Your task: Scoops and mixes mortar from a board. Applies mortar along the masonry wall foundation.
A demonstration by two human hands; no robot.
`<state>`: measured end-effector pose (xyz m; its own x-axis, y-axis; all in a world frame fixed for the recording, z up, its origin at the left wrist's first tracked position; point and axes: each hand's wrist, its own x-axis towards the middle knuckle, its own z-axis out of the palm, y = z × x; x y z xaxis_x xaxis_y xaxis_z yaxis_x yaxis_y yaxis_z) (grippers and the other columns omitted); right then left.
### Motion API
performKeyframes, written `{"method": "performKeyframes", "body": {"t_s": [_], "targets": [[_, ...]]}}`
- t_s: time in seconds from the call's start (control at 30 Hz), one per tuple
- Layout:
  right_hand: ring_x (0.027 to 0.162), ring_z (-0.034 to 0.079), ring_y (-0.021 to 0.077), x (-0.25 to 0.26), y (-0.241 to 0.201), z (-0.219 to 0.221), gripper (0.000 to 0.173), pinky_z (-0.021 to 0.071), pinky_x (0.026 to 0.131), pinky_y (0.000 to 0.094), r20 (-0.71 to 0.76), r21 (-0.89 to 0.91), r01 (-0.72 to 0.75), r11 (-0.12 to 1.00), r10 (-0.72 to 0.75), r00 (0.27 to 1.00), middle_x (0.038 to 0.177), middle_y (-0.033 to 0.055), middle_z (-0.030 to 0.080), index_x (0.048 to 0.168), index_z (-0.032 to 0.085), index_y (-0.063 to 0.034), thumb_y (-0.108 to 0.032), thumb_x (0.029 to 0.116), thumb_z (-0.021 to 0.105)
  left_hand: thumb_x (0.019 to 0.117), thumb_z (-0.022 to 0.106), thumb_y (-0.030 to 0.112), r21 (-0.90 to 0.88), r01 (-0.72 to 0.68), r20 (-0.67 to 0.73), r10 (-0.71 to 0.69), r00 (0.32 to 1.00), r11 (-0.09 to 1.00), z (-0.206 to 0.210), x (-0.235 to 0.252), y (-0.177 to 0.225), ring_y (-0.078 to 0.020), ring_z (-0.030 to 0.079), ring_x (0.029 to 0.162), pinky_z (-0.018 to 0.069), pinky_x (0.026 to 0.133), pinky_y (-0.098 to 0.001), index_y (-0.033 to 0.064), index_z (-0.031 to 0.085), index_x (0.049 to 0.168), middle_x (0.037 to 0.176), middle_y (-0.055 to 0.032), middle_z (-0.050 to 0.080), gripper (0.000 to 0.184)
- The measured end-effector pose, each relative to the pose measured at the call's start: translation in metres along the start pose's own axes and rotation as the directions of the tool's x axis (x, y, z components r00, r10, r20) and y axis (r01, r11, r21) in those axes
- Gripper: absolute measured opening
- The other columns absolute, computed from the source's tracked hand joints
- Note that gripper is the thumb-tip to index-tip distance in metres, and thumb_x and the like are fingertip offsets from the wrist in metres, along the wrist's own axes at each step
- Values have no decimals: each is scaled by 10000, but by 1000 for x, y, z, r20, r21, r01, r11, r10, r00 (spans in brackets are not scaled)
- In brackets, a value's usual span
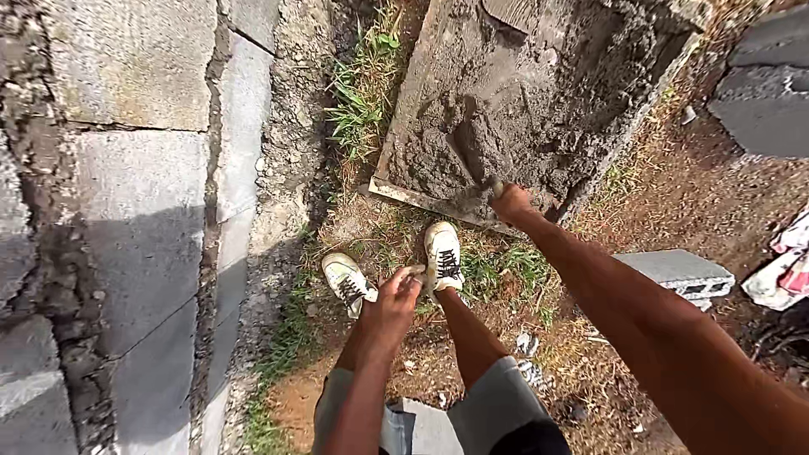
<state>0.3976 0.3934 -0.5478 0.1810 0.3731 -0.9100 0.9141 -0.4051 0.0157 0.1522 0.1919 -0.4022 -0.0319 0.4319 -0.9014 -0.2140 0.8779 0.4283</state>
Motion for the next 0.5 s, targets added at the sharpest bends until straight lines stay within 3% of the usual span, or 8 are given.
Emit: {"method": "performKeyframes", "body": {"t_s": [0.07,0.13,0.2,0.27,0.37,0.43,0.5], "targets": [[818,667,417,10,-2,5,437,546,731,616,36,103,36,994,-40,999,1039,288,651,1332,550,4,-234,981,653,1050,480,171,-4,-8,-10,8,1000,1000,0,-1,1,-153,678,1094,577,933,-345,38,637,1319,1237,-89,691,339],[659,605,308,19,11,-1,416,537,622,509,108,206,76,976,-100,989,932,226,625,1350,532,-17,-220,1003,638,1053,472,170,-11,-2,-15,2,1000,1000,1,-2,0,-158,684,1081,586,912,-348,45,643,1313,1232,-87,696,335],[533,506,178,25,24,-9,338,483,506,363,148,308,126,943,-178,973,784,111,550,1292,531,-34,-186,1008,632,1059,466,151,-18,2,-24,-3,1000,1000,3,-2,2,-152,685,1064,584,903,-342,43,641,1312,1222,-86,697,326],[509,478,154,16,34,-13,335,459,482,336,151,376,148,915,-218,964,763,89,533,1300,528,-32,-157,1005,628,1065,471,129,-25,28,-37,-29,999,999,5,-3,1,-148,692,1029,587,887,-332,36,642,1304,1194,-88,701,308],[531,497,186,-16,41,-26,375,476,503,375,109,399,196,896,-258,960,801,125,559,1343,519,-42,-152,1004,636,1071,460,125,-41,63,-63,-66,996,997,8,-3,-2,-149,694,988,586,851,-316,38,631,1311,1163,-89,702,307],[494,478,153,-52,42,-42,353,461,474,327,110,388,212,897,-273,956,749,91,538,1345,516,-80,-172,1020,619,1076,462,130,-59,68,-107,-74,992,996,10,-6,-13,-158,694,977,587,838,-324,35,621,1321,1155,-103,698,307],[484,477,136,-84,44,-64,362,473,475,315,131,360,223,906,-286,949,726,68,521,1355,497,-78,-171,1022,604,1072,481,139,-48,50,-168,-57,984,998,11,-15,-31,-186,686,1040,581,892,-365,27,605,1351,1220,-135,681,325]]}}
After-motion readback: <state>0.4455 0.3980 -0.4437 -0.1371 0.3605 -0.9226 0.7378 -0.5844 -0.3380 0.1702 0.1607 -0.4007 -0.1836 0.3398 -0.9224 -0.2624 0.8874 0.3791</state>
